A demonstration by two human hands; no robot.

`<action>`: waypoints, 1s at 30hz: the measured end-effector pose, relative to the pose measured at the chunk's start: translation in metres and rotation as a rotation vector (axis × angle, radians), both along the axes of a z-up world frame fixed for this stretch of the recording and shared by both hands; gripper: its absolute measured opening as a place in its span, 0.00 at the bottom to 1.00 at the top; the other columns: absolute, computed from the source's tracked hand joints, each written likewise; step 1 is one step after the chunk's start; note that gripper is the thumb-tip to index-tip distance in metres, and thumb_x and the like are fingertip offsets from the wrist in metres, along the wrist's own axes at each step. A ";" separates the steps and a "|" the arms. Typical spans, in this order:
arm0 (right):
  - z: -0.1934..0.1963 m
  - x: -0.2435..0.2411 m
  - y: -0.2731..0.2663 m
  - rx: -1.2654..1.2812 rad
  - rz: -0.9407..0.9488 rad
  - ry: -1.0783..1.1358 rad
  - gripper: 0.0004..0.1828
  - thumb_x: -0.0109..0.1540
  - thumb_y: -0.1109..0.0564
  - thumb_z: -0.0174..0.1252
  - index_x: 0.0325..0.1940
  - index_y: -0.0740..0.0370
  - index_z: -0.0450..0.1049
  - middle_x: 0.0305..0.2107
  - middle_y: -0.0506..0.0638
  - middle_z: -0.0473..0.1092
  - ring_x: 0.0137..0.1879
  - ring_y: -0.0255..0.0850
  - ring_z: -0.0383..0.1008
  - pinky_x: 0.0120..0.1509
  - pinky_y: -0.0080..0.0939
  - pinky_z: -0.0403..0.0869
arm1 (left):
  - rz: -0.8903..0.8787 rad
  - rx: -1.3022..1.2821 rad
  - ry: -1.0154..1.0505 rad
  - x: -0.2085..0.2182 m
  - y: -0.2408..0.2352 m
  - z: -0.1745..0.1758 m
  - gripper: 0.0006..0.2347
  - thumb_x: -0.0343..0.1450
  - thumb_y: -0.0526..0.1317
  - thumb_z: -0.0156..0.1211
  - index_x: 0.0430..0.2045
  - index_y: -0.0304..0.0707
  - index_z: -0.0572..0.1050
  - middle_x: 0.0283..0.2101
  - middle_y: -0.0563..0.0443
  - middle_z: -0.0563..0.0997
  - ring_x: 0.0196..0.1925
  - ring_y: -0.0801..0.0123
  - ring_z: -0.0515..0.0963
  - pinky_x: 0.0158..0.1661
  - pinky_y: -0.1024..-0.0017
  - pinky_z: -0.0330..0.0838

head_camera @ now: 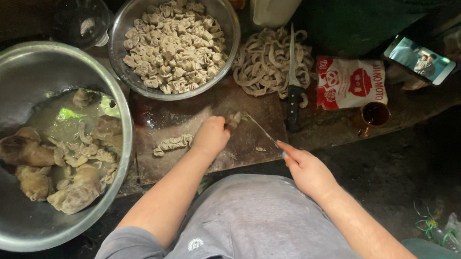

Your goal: The person cuts cooked organ meat into small pieces on a wooden board and places them into a large metal bowl.

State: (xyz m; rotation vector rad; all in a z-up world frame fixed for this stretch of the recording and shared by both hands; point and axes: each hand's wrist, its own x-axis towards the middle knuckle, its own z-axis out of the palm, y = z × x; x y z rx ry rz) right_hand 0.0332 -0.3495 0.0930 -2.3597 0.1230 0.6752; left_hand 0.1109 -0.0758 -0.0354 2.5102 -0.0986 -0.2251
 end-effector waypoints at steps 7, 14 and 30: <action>-0.006 0.009 0.016 -0.020 0.121 -0.067 0.22 0.68 0.49 0.50 0.67 0.37 0.70 0.47 0.57 0.76 0.54 0.52 0.77 0.57 0.45 0.74 | 0.010 -0.050 -0.015 -0.005 0.000 0.019 0.08 0.67 0.39 0.61 0.33 0.32 0.78 0.40 0.34 0.80 0.47 0.40 0.78 0.49 0.51 0.72; 0.001 0.022 0.026 -0.097 0.170 0.027 0.24 0.68 0.50 0.47 0.70 0.35 0.67 0.47 0.57 0.75 0.53 0.51 0.77 0.58 0.45 0.75 | 0.010 0.032 0.060 0.000 -0.004 0.024 0.07 0.68 0.40 0.61 0.31 0.33 0.78 0.40 0.36 0.79 0.47 0.42 0.79 0.48 0.52 0.73; -0.031 0.019 0.008 -0.092 0.224 -0.113 0.24 0.67 0.50 0.49 0.69 0.37 0.68 0.46 0.60 0.76 0.52 0.55 0.77 0.55 0.49 0.75 | 0.068 0.024 -0.020 -0.014 0.005 0.026 0.11 0.67 0.43 0.62 0.35 0.35 0.79 0.41 0.37 0.79 0.48 0.42 0.78 0.50 0.52 0.73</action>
